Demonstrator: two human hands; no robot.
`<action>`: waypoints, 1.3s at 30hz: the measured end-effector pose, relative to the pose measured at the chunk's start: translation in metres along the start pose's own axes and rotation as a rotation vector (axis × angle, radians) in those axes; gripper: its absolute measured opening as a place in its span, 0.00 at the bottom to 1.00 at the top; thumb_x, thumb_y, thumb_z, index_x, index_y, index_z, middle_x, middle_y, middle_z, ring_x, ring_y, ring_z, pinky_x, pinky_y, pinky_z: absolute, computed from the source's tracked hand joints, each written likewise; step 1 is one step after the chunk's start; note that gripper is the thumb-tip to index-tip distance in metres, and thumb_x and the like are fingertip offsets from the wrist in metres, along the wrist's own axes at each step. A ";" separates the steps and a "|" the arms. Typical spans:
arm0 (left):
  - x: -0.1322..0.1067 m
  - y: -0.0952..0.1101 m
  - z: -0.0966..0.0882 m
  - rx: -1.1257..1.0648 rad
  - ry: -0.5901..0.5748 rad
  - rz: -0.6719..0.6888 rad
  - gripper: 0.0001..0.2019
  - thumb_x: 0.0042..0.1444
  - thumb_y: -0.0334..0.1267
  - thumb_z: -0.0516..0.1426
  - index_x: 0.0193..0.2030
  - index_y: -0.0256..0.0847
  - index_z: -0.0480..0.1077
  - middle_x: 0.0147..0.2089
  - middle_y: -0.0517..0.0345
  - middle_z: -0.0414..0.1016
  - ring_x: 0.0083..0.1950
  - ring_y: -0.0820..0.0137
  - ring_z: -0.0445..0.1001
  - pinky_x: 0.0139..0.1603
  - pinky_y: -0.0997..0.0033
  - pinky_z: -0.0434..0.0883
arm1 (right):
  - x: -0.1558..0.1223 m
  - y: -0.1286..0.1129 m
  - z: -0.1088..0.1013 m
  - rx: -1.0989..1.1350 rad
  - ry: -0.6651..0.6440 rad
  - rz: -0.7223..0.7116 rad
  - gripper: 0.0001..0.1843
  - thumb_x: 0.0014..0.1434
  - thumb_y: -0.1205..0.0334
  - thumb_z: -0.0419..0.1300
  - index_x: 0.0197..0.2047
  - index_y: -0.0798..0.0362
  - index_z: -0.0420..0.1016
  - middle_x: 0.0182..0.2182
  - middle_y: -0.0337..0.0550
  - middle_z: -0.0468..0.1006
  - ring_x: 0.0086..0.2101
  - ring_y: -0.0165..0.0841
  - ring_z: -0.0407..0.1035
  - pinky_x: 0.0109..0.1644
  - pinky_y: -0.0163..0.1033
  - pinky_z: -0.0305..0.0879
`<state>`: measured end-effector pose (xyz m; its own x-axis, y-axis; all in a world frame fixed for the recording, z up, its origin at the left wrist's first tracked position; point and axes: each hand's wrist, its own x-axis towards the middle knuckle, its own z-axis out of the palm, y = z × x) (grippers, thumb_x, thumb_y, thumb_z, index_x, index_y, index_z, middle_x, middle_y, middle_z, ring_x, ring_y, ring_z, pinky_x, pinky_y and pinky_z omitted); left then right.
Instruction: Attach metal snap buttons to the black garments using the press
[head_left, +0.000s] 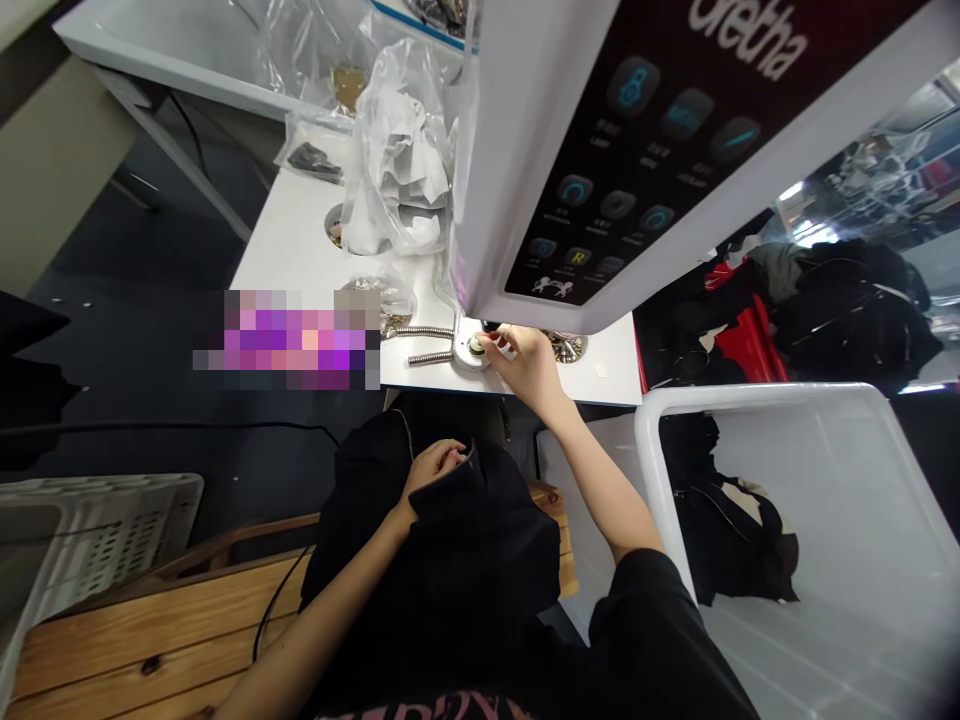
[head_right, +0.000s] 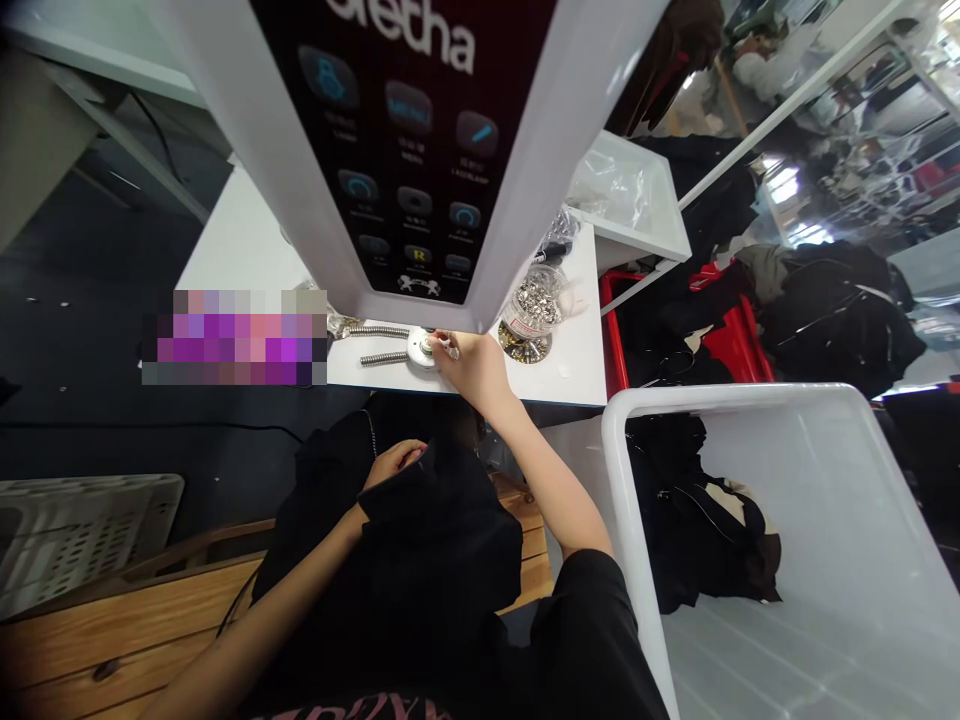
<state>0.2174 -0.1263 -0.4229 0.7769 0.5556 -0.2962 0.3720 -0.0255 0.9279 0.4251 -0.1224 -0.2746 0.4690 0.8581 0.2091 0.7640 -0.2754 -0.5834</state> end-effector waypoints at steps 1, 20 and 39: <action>0.000 0.000 0.000 -0.001 0.000 0.003 0.11 0.58 0.38 0.49 0.41 0.39 0.71 0.42 0.52 0.75 0.45 0.65 0.73 0.45 0.68 0.69 | 0.000 0.000 0.000 0.003 -0.001 -0.005 0.11 0.59 0.59 0.56 0.34 0.56 0.76 0.28 0.46 0.76 0.30 0.34 0.68 0.34 0.36 0.60; 0.000 -0.003 0.001 -0.017 0.028 0.015 0.13 0.58 0.42 0.49 0.40 0.41 0.72 0.41 0.54 0.75 0.43 0.65 0.74 0.42 0.68 0.70 | -0.003 0.001 0.000 0.058 0.045 -0.127 0.05 0.60 0.63 0.55 0.33 0.54 0.70 0.27 0.40 0.70 0.30 0.32 0.65 0.37 0.36 0.59; -0.001 0.000 0.001 -0.005 0.028 0.027 0.14 0.58 0.44 0.49 0.40 0.40 0.72 0.42 0.53 0.75 0.44 0.64 0.73 0.45 0.66 0.69 | -0.003 0.003 0.002 0.121 0.048 -0.128 0.06 0.61 0.62 0.54 0.35 0.53 0.69 0.29 0.40 0.71 0.32 0.31 0.67 0.38 0.36 0.63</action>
<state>0.2167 -0.1276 -0.4225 0.7723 0.5775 -0.2647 0.3482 -0.0363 0.9367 0.4250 -0.1249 -0.2788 0.3943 0.8603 0.3231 0.7614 -0.1090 -0.6390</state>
